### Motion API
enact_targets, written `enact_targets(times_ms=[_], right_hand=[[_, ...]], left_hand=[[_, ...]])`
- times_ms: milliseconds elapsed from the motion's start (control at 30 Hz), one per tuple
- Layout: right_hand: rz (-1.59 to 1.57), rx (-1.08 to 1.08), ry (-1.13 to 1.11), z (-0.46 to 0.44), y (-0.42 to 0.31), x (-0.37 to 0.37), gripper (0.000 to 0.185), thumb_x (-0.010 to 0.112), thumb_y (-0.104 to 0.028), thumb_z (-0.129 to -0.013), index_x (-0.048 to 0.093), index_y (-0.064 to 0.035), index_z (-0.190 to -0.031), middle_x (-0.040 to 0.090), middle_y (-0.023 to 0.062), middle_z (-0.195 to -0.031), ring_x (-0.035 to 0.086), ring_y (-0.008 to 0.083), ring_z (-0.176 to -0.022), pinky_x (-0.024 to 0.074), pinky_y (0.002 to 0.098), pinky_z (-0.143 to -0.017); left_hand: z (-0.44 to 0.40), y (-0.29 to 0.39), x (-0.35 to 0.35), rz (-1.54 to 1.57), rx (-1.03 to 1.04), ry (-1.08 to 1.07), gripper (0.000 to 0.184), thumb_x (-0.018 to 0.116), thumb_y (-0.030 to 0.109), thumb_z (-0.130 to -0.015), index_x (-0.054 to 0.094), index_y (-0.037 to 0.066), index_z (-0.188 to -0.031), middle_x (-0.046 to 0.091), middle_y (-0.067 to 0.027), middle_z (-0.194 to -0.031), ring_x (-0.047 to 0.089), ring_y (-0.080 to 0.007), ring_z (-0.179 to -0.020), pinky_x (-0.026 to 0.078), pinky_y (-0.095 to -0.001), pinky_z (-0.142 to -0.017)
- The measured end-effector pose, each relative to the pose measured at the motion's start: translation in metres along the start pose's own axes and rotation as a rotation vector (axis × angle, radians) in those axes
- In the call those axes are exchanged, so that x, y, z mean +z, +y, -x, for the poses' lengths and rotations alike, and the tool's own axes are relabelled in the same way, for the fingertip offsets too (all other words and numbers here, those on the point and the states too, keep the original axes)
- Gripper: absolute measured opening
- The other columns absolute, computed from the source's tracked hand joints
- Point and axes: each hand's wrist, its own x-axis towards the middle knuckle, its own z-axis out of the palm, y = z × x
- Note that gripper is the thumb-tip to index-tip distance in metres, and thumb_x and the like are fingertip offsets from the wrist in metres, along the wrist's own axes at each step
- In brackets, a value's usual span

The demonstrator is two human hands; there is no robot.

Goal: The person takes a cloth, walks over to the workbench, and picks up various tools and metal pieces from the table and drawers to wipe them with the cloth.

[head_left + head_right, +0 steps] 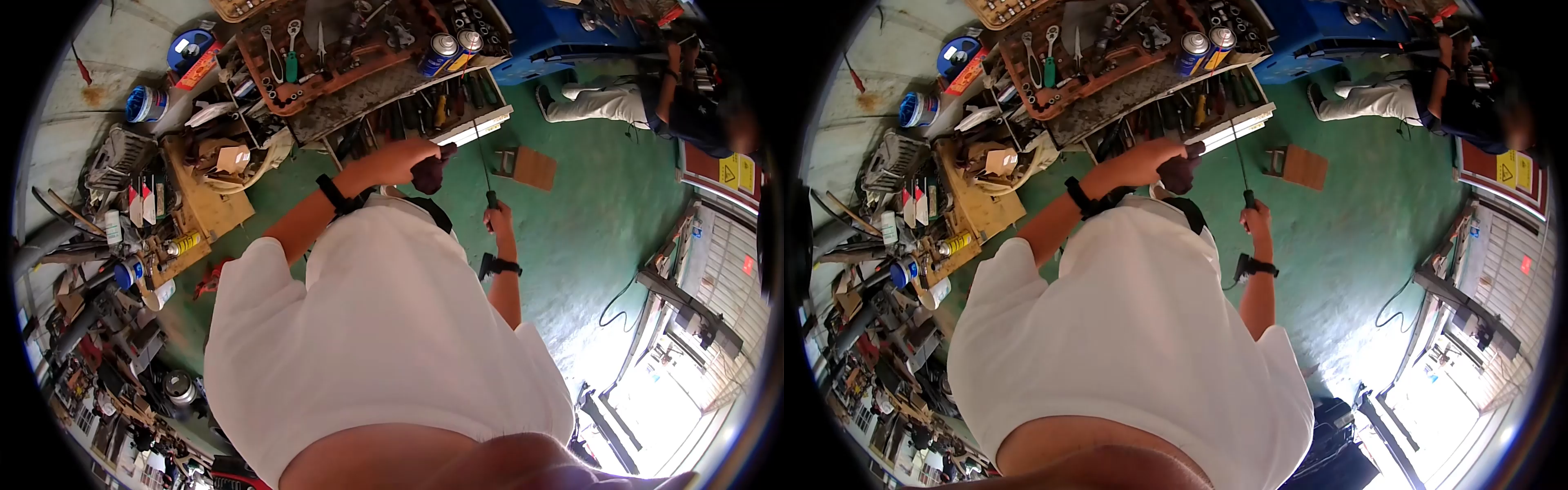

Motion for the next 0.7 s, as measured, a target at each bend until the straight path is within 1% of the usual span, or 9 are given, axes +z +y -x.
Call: enact_targets(times_ms=[67,133,167,233,300,367,400,500,700], right_hand=[[0.146,-0.039,0.048,0.019,0.008,-0.010,0.007,0.055,-0.009,-0.072,0.060,-0.0065,-0.077,0.059,0.0056,-0.058,0.056,0.0176,-0.049,0.0394,0.0318,-0.041],[0.485,-0.309,0.147,0.038,0.003,-0.014,0.014,0.056,-0.008,-0.068,0.061,-0.0053,-0.081,0.061,0.0121,-0.061,0.060,0.0282,-0.054,0.0441,0.0404,-0.050],[0.488,-0.310,0.147,0.045,-0.004,-0.014,0.014,0.056,-0.008,-0.068,0.061,-0.0053,-0.081,0.061,0.0121,-0.061,0.060,0.0282,-0.054,0.0441,0.0404,-0.050],[0.668,-0.444,0.076,0.070,-0.040,-0.004,0.020,0.058,-0.009,-0.067,0.061,-0.0053,-0.086,0.062,0.0196,-0.068,0.061,0.0413,-0.067,0.0457,0.0492,-0.060],[0.641,-0.544,0.055,0.085,-0.072,0.015,0.020,0.058,-0.010,-0.067,0.060,-0.0048,-0.086,0.062,0.0213,-0.072,0.060,0.0444,-0.071,0.0461,0.0510,-0.061],[0.616,-0.646,0.025,0.089,-0.094,0.032,0.021,0.059,-0.010,-0.066,0.060,-0.0044,-0.086,0.062,0.0231,-0.076,0.058,0.0475,-0.076,0.0465,0.0528,-0.062],[0.624,-0.718,0.020,0.088,-0.102,0.039,0.020,0.058,-0.011,-0.067,0.059,-0.0056,-0.087,0.063,0.0221,-0.078,0.060,0.0469,-0.076,0.0478,0.0543,-0.065],[0.727,-0.807,-0.038,0.086,-0.130,0.050,0.021,0.057,-0.010,-0.068,0.059,-0.0068,-0.089,0.065,0.0205,-0.081,0.061,0.0458,-0.077,0.0495,0.0554,-0.067],[0.872,-0.970,-0.141,0.080,-0.163,0.050,0.023,0.055,-0.009,-0.068,0.058,-0.0062,-0.090,0.064,0.0183,-0.084,0.061,0.0435,-0.079,0.0500,0.0529,-0.067]], left_hand=[[-0.013,-0.009,0.016,-0.052,0.124,-0.004,0.048,0.063,-0.011,-0.066,0.055,0.003,-0.111,0.058,-0.0170,-0.115,0.055,-0.0380,-0.110,0.045,-0.0443,-0.092],[-0.021,0.006,0.018,-0.165,0.289,-0.024,0.038,0.065,-0.006,-0.066,0.054,0.002,-0.102,0.058,-0.0169,-0.112,0.055,-0.0384,-0.108,0.046,-0.0456,-0.089],[-0.023,0.009,0.024,-0.164,0.290,-0.022,0.038,0.065,-0.006,-0.066,0.054,0.002,-0.102,0.058,-0.0169,-0.112,0.055,-0.0384,-0.108,0.046,-0.0456,-0.089],[-0.029,0.011,0.037,-0.197,0.452,-0.038,0.034,0.067,0.001,-0.067,0.054,0.001,-0.098,0.059,-0.0160,-0.106,0.054,-0.0391,-0.107,0.045,-0.0463,-0.088],[-0.031,0.012,0.047,-0.249,0.428,-0.112,0.032,0.069,0.009,-0.073,0.053,0.003,-0.100,0.059,-0.0154,-0.101,0.057,-0.0387,-0.101,0.046,-0.0468,-0.084],[-0.022,0.016,0.055,-0.139,0.242,-0.184,0.035,0.071,0.018,-0.079,0.052,0.004,-0.105,0.060,-0.0152,-0.098,0.060,-0.0382,-0.094,0.048,-0.0475,-0.079],[-0.017,0.013,0.052,-0.175,0.289,-0.124,0.039,0.071,0.025,-0.083,0.051,0.005,-0.109,0.061,-0.0151,-0.096,0.061,-0.0378,-0.089,0.049,-0.0472,-0.075],[0.007,-0.001,0.037,-0.215,0.106,-0.014,0.037,0.071,0.025,-0.082,0.052,0.006,-0.108,0.061,-0.0142,-0.095,0.062,-0.0371,-0.092,0.049,-0.0467,-0.076],[0.085,-0.025,-0.011,-0.491,-0.101,0.084,0.041,0.069,0.009,-0.066,0.058,0.009,-0.105,0.059,-0.0112,-0.094,0.061,-0.0356,-0.092,0.051,-0.0464,-0.076]])
